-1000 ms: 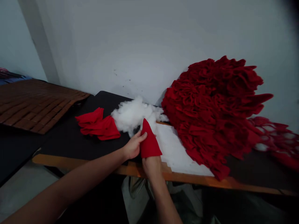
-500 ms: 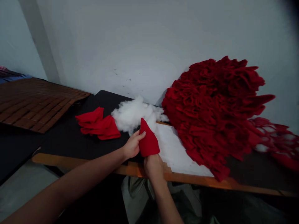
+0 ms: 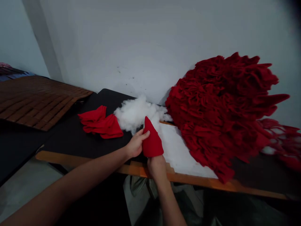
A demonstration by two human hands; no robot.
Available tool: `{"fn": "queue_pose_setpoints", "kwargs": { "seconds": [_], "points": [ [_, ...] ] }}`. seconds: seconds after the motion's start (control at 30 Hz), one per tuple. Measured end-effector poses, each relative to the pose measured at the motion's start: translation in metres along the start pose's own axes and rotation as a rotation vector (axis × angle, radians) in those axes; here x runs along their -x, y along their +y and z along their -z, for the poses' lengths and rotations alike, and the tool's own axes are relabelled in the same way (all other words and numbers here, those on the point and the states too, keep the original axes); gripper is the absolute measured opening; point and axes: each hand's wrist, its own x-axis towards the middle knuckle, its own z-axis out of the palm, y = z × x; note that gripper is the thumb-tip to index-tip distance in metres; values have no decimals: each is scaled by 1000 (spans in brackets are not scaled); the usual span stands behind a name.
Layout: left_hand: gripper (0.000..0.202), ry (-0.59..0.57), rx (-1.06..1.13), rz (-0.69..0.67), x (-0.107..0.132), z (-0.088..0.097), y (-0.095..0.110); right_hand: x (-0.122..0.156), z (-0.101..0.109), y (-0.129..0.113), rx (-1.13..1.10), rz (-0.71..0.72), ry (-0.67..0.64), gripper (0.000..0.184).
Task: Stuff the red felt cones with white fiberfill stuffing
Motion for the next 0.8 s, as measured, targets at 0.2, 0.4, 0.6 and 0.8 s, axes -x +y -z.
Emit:
{"fn": "queue_pose_setpoints", "kwargs": {
  "seconds": [0.2, 0.4, 0.6, 0.8],
  "points": [
    [30, -91, -88, 81, 5, 1, 6, -2, 8, -33, -508, -215, -154, 42],
    [30, 7, -42, 95, 0, 3, 8, -3, 10, -40, -167, -39, -1, 37],
    [28, 98, 31, 137, -4, 2, 12, 1, 2, -36, 224, 230, 186, 31],
    [19, 2, 64, 202, -2, 1, 10, -10, 3, -37, 320, 132, 213, 32]
  ]
}}
